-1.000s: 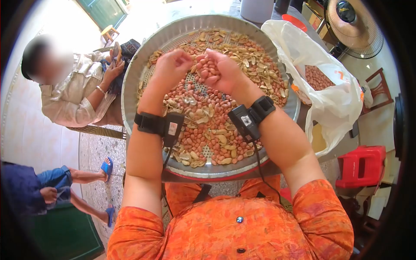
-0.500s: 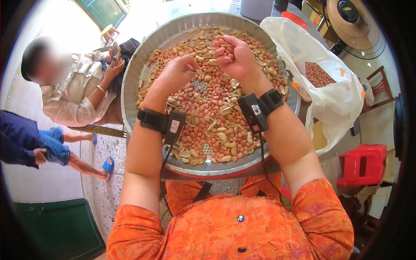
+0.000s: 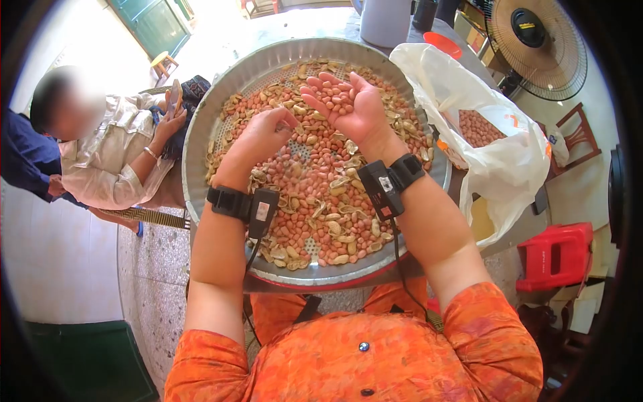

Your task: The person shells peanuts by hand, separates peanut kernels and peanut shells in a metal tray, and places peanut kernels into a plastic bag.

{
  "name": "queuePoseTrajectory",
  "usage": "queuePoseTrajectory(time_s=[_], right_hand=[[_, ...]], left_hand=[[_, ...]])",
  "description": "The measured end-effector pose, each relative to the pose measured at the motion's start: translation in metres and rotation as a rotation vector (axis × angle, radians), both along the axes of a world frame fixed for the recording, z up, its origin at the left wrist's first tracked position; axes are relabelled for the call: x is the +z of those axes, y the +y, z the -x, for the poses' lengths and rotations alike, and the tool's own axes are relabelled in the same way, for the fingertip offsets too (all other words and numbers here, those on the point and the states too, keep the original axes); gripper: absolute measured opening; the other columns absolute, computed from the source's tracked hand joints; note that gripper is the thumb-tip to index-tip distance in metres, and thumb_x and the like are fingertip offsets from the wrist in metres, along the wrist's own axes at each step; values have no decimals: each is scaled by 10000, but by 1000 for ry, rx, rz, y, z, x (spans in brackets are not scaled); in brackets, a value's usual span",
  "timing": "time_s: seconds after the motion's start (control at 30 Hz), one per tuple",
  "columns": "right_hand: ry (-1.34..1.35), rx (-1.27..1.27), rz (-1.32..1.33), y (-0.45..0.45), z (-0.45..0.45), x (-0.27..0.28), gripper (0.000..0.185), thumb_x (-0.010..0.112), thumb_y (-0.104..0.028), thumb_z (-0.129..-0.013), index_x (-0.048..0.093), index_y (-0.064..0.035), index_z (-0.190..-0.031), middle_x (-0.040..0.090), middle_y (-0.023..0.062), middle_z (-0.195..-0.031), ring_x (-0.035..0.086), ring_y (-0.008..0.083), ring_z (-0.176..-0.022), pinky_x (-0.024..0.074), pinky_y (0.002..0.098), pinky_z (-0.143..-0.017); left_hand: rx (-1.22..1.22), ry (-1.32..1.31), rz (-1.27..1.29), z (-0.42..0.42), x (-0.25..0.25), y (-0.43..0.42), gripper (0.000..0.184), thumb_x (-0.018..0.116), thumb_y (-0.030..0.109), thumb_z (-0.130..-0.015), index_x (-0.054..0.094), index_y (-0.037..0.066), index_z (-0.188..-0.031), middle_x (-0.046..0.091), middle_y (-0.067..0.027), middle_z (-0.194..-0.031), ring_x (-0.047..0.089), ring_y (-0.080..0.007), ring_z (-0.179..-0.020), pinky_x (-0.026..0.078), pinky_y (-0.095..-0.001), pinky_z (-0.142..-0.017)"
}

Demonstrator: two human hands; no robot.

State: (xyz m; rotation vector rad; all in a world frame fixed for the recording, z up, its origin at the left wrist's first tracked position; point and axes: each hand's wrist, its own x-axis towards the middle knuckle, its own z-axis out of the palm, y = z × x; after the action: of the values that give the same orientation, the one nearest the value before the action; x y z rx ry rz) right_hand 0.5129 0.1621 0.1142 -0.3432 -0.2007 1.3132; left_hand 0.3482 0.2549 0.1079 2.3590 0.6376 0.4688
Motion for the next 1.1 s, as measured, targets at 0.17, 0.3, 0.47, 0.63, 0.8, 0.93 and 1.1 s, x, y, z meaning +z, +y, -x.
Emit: queuePoseTrajectory(time_s=[0.17,0.3,0.47,0.63,0.8,0.93,1.1], right_hand=[[-15,-3,-7,-1,2,0,523,148,-349,-928,411,85,-1056,505,236,-1013,507,388,-989,453,481,-870],[10,6,11,3,-3,-5,502,169,-349,-929,416,70,-1055,514,223,-1008,520,368,-977,470,452,-856],[61,174,-99,7,-16,-19,366,269,-319,-927,466,-14,-977,559,107,-857,553,186,-683,464,253,-490],[-74,138,34,6,-8,-14,135,452,-235,-889,466,-101,-894,425,-23,-669,405,53,-535,281,143,-363],[-139,113,83,4,-5,-10,159,459,-265,-893,447,-107,-884,376,-38,-623,338,38,-469,239,138,-334],[-151,122,11,-3,-16,-1,182,446,-293,-897,436,-114,-868,365,-40,-629,322,40,-471,229,143,-342],[-117,26,-73,-17,-23,22,200,435,-298,-902,447,-103,-859,367,-40,-619,317,42,-446,214,154,-333]], left_hand=[[40,76,-8,0,4,-3,189,554,95,-707,573,-2,-868,546,-53,-682,517,-114,-630,423,-263,-571],[14,55,-4,0,-1,-1,182,561,111,-714,571,1,-858,554,-57,-691,523,-109,-629,423,-268,-564],[5,130,39,-2,-3,-1,179,569,119,-717,574,7,-857,565,-64,-703,534,-124,-634,432,-273,-578],[-26,137,127,-5,-9,-6,146,568,110,-715,584,25,-833,564,-51,-674,526,-120,-559,435,-275,-527],[-85,215,163,-10,-12,-9,111,560,86,-698,574,31,-794,544,-30,-646,493,-111,-513,407,-256,-464],[-59,182,46,-12,-16,-11,145,563,101,-675,580,9,-785,555,-94,-643,538,-181,-623,441,-307,-592],[-50,170,8,-10,-16,-11,145,561,91,-668,591,18,-790,586,-133,-703,574,-228,-668,454,-326,-630]])
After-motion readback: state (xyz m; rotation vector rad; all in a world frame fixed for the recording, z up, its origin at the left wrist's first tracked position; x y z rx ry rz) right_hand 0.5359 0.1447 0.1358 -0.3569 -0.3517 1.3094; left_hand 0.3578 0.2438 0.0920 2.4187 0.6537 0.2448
